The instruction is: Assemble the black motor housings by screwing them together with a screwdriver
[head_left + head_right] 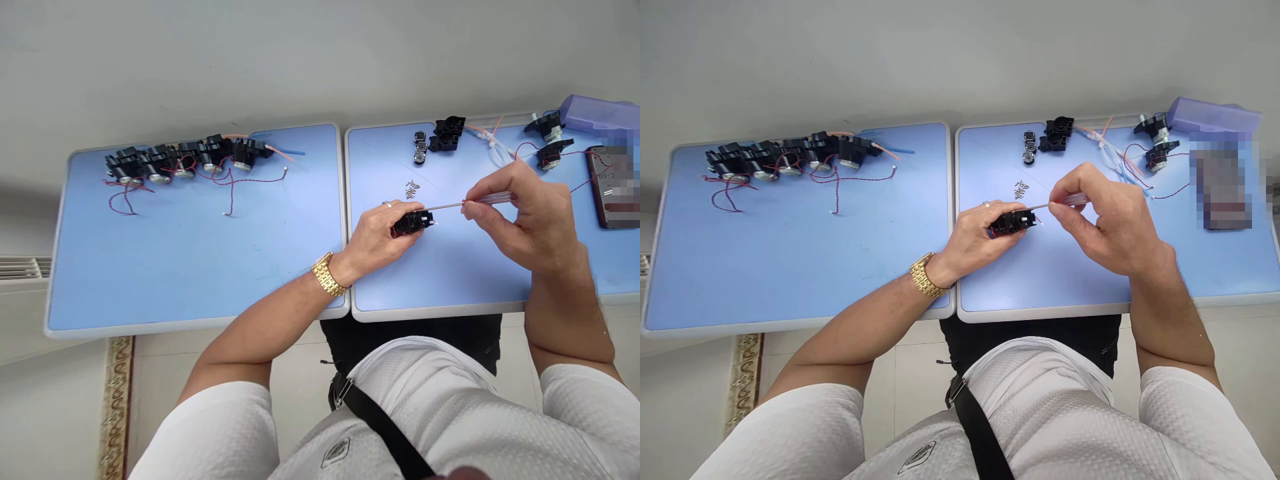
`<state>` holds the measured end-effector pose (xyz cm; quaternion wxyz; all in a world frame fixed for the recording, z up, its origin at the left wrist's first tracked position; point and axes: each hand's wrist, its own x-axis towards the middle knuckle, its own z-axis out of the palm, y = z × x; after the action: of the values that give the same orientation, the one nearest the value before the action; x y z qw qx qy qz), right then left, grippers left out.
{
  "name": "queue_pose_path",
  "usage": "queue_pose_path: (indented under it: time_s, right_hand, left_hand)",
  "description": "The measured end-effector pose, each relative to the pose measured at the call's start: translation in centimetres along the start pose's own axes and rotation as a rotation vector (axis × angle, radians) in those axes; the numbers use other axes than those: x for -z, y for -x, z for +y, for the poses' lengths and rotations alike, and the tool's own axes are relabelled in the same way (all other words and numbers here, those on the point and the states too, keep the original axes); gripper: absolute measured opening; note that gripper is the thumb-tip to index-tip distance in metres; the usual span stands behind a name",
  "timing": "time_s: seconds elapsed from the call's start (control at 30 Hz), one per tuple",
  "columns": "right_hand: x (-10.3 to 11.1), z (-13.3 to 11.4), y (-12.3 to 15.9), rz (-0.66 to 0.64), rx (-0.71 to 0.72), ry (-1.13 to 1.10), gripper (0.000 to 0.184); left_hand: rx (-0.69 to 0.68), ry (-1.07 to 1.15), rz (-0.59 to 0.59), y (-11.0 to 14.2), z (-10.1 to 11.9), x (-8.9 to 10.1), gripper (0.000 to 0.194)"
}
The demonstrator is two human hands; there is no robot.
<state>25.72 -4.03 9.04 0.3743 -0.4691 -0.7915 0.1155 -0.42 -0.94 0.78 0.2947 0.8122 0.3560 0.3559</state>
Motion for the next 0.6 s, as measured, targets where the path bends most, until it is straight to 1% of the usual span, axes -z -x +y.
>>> queue_pose_path:
  time_s: [0.07,0.2,0.27,0.3,0.37,0.47,0.53,0.6]
  right_hand:
    - [-0.2,0.1,0.0,0.025,0.011,0.025,0.008]
    - [-0.8,1.2,0.0,0.126,0.059,0.083,0.027]
    - [-1.0,1.6,0.1,0.135,0.058,0.129,0.036]
    - [-1.1,1.7,0.1,0.124,0.045,0.144,0.036]
    - [-1.0,1.5,0.1,0.090,0.021,0.126,0.028]
    - [-0.7,0.7,0.0,0.054,0.051,0.015,0.012]
    - [-0.4,0.2,0.0,0.034,0.082,-0.026,0.010]
    - [-0.3,-0.1,-0.1,0.029,0.088,-0.007,0.010]
  left_hand:
    - [0.005,-0.010,-0.006,0.0,0.0,0.0,0.029]
    - [0.033,-0.033,-0.032,0.0,-0.2,0.1,0.030]
    - [0.033,-0.031,-0.027,0.0,-0.3,0.1,0.031]
    - [0.031,-0.026,-0.022,0.0,-0.3,0.1,0.032]
    - [0.021,-0.016,-0.015,0.0,-0.4,0.0,0.032]
    - [-0.010,0.005,-0.001,0.0,-0.3,0.0,0.031]
    - [-0.013,0.007,0.001,0.0,-0.2,0.0,0.031]
    - [0.002,0.001,-0.006,0.0,-0.2,0.1,0.031]
